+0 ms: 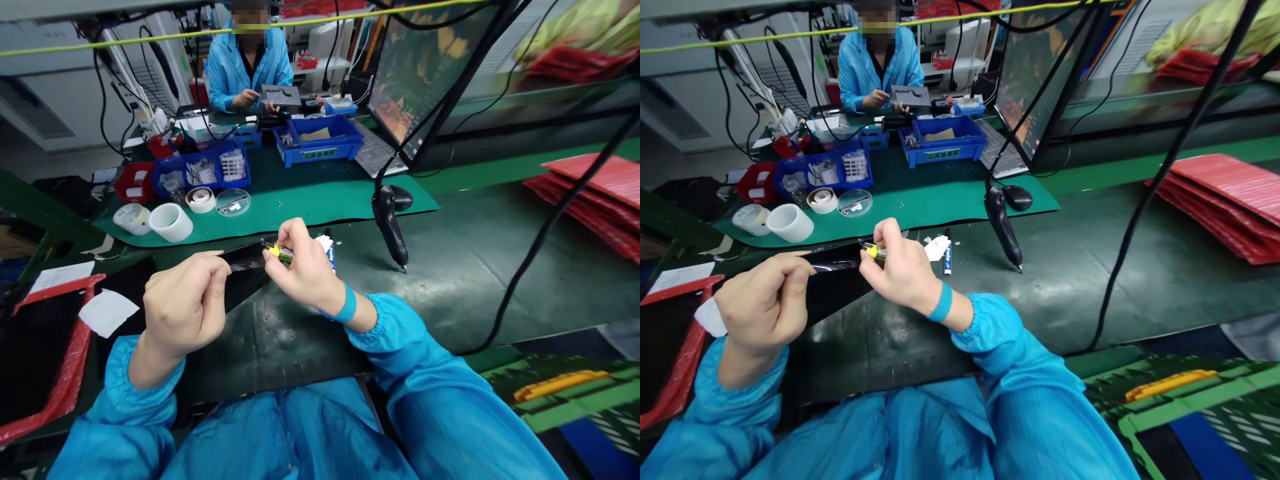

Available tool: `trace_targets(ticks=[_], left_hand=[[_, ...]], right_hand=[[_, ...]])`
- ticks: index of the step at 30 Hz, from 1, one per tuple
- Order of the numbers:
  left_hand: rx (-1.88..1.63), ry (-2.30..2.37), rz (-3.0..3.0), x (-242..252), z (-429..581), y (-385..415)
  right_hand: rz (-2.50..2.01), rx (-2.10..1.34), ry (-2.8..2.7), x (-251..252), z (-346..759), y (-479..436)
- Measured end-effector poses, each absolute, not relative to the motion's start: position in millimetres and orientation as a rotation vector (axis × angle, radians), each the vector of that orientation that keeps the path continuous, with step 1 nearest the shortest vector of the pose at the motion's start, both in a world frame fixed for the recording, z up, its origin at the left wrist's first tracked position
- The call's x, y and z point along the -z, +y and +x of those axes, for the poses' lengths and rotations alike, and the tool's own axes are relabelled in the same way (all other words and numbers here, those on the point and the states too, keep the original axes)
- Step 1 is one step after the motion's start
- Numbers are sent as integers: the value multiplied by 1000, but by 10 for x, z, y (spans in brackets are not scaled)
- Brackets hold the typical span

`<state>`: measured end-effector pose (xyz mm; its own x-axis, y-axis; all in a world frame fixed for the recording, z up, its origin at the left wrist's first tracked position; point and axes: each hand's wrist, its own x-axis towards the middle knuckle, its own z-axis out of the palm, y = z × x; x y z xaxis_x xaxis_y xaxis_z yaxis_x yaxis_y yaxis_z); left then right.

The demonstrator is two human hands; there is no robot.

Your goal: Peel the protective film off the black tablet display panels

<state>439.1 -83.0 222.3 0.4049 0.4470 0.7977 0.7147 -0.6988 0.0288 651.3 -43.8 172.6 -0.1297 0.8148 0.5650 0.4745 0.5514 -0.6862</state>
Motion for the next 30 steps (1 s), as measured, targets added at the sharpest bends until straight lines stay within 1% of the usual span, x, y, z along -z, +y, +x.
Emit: trace_targets(ticks=[11, 19, 30], left_hand=[[1196, -948, -2399, -2226, 4423, -851], [1185, -904, -2439, -2229, 4464, -873], [1220, -907, -2411, -2218, 4429, -848]], right_hand=[[-1020, -477, -1758, -1790, 6465, -558], [-947, -428, -1772, -1858, 6450, -680], [-1019, -444, -1779, -1768, 6539, -531]])
